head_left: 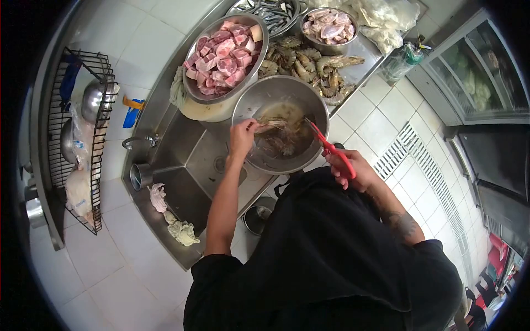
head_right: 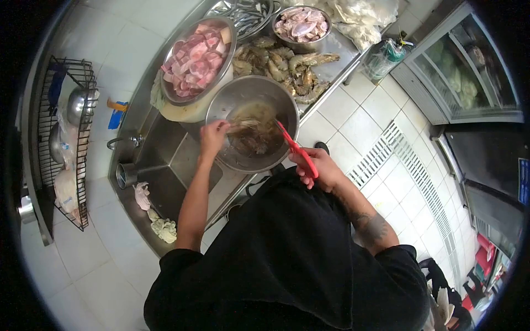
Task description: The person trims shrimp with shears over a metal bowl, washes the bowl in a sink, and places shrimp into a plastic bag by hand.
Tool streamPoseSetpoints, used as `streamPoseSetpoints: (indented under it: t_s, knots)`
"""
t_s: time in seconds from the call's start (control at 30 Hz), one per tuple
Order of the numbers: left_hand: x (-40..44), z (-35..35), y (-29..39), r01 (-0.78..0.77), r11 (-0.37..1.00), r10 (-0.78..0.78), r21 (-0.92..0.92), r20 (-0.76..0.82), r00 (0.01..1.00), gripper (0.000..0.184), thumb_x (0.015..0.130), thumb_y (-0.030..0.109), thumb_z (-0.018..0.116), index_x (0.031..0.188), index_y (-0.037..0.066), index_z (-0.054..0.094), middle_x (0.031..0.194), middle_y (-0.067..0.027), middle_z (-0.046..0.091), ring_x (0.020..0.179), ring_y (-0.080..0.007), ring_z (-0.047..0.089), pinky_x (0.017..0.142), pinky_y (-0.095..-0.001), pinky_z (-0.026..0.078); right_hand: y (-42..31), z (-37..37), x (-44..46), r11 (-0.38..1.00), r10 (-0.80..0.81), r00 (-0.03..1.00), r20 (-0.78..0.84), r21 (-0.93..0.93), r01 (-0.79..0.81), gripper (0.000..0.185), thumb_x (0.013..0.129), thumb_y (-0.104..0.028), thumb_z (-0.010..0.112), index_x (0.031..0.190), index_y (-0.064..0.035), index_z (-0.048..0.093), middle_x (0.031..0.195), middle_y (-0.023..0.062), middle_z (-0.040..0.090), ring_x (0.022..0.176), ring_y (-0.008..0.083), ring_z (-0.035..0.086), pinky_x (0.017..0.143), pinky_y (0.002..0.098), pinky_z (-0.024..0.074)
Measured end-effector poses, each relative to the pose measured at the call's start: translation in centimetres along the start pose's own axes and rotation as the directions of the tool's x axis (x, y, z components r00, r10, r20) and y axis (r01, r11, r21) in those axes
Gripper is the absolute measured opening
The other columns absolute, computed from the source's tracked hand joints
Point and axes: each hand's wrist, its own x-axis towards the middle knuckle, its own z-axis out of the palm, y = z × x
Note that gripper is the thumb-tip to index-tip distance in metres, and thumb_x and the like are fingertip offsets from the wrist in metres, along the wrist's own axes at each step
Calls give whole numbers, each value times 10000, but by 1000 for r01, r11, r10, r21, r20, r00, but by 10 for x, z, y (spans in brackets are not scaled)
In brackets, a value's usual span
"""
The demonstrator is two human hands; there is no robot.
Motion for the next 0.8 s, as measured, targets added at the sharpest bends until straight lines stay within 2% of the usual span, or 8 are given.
streamPoseSetpoints:
  t_s: [0.03, 0.1, 0.2, 0.27, 0.43, 0.53, 0.73, 0.8]
  knots:
    - [-2, -10, 9, -2, 1000, 2, -1, 5, 1000, 181, 779, 68, 710, 949, 16, 677, 774, -202, 655, 689, -342, 651, 639, -397, 498, -6, 1, -5, 995, 34, 998, 54, 95, -39, 369, 898, -307, 651, 1113, -13, 587, 600, 0, 526, 416, 94, 510, 357, 220, 424]
    - [-10, -36, 29, 23, 999, -28, -34, -165, 986, 199, 789, 95, 718, 967, 18, 676, 784, -200, 654, 661, -286, 661, 611, -337, 491, -10, 4, -10, 979, 67, 991, 112, 187, -87, 378, 903, -330, 636, 1110, -18, 584, 599, 0, 522, 416, 102, 498, 358, 225, 411]
    - [-19, -86, 71, 154, 988, -153, -2, -156, 976, 203, 802, 103, 719, 980, 13, 678, 794, -182, 672, 668, -218, 673, 629, -314, 501, -14, 9, -14, 935, 51, 966, 252, 327, -134, 420, 916, -392, 589, 1124, -28, 574, 627, 15, 530, 457, 116, 498, 403, 237, 419]
    - [-23, -111, 80, 126, 992, -124, 0, -169, 978, 191, 809, 82, 709, 980, 4, 676, 803, -165, 687, 693, -189, 681, 649, -304, 511, -17, 15, -13, 902, 36, 915, 403, 381, -203, 474, 921, -452, 547, 1150, -38, 567, 673, 35, 553, 514, 125, 524, 464, 246, 458]
    - [-36, -149, 116, 105, 991, -118, -81, -175, 977, 173, 823, 13, 676, 994, -15, 669, 834, -121, 720, 761, -153, 698, 703, -279, 537, -23, 36, 5, 896, 75, 854, 514, 341, -284, 530, 910, -517, 529, 1153, -49, 580, 715, 47, 581, 538, 146, 549, 501, 264, 483]
    - [-46, -160, 123, 96, 985, -119, -142, -166, 979, 180, 822, -12, 666, 1000, -33, 658, 842, -118, 722, 786, -152, 701, 719, -274, 545, -24, 46, 16, 905, 158, 824, 544, 254, -342, 480, 906, -533, 531, 1048, -79, 594, 698, 37, 578, 537, 147, 549, 508, 269, 477]
    - [-61, -176, 136, 36, 989, -51, -142, -107, 993, 174, 818, -7, 674, 988, -34, 660, 852, -108, 717, 798, -157, 702, 723, -267, 542, -30, 57, 15, 920, 119, 807, 578, 242, -308, 442, 913, -507, 563, 1013, -77, 588, 661, 9, 541, 509, 114, 515, 461, 241, 433]
    - [-62, -180, 131, 4, 971, -21, -239, -69, 997, 176, 813, -6, 680, 986, -30, 663, 836, -88, 706, 778, -125, 680, 719, -249, 527, -30, 55, 15, 939, 114, 810, 575, 203, -277, 432, 912, -480, 587, 1029, -64, 591, 639, -2, 522, 480, 93, 493, 422, 223, 400]
